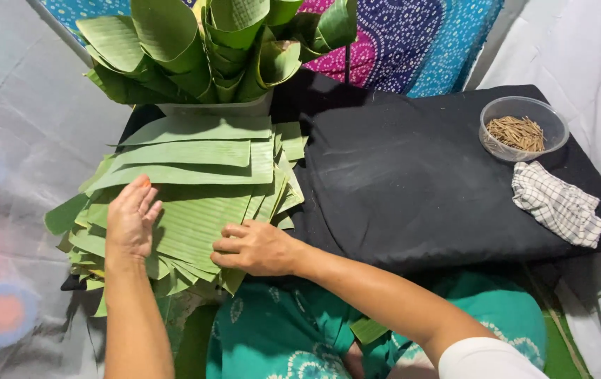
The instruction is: Cleaning banana leaves with a cloth and folding them into cone shapes for food packaging.
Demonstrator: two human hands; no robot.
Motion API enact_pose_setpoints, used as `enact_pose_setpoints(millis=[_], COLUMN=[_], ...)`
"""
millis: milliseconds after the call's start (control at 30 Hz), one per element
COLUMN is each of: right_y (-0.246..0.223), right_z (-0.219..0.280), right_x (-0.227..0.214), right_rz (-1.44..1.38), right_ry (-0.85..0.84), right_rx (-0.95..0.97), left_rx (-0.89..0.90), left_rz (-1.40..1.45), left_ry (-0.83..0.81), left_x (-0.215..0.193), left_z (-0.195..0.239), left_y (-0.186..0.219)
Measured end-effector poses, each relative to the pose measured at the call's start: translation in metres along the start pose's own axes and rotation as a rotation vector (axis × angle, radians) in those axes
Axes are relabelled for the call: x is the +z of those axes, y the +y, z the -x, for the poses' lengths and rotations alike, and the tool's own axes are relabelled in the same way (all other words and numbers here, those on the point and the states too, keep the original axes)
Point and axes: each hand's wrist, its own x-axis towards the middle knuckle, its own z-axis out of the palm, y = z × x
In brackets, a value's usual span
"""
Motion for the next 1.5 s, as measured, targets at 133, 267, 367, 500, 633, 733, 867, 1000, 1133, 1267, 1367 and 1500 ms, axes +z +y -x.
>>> enact_pose_setpoints(millis=[133, 267, 367, 500, 633, 733, 867, 1000, 1133, 1267, 1367, 1500], right_y=[-0.020, -0.030, -0.028, -0.019, -0.036, -0.051, -0.044, -0.040, -0.042, -0.035, -0.008, 0.009], right_z=[-0.002, 0.001, 0.004, 0.013, -0.011, -0.030, -0.044, -0.056, -0.063, -0.056, -0.045, -0.001], right_x=[-0.020, -0.050, -0.055, -0.039, -0.075, -0.100, -0.115, -0.119, -0.124, -0.115, -0.082, -0.045], right_rz=[-0.090, -0.145, -0.273, -0.770, -0.918, -1.018, -0.803, -0.399, -0.318, -0.229, -0.138, -0.116], right_ry=[0.066, -0.012, -0.020, 0.193, 0.173, 0.137, 0.083, 0.005, 0.046, 0.092, 0.200, 0.049], right_rx=[0.123, 0.324, 0.540, 1.079, 1.158, 1.060, 0.846, 0.370, 0.201, 0.099, 0.057, 0.256], left_rx=[0.028, -0.061, 0.116, 0.440, 0.292, 0.084, -0.034, 0.041, 0.439, 0.281, 0.067, 0.044], left_rz=[-0.119, -0.509, -0.630, -0.131, 0.287, 0.905, 0.888, 0.937, 0.761, 0.838, 0.869, 0.562], left_ry=[0.002, 0.005, 0.090, 0.377, 0.414, -0.096, 0.080, 0.299, 0.346, 0.271, 0.339, 0.515], left_x=[-0.011, -0.005, -0.005, 0.005, -0.002, 0.002, 0.045, 0.056, 0.032, 0.027, -0.013, -0.052], left_z=[-0.018, 0.000, 0.044, 0.136, 0.177, 0.186, 0.172, 0.146, 0.152, 0.153, 0.086, -0.014], left_y=[0.005, 0.038, 0.046, 0.033, 0.011, 0.015, 0.059, 0.093, 0.078, 0.077, 0.016, -0.111])
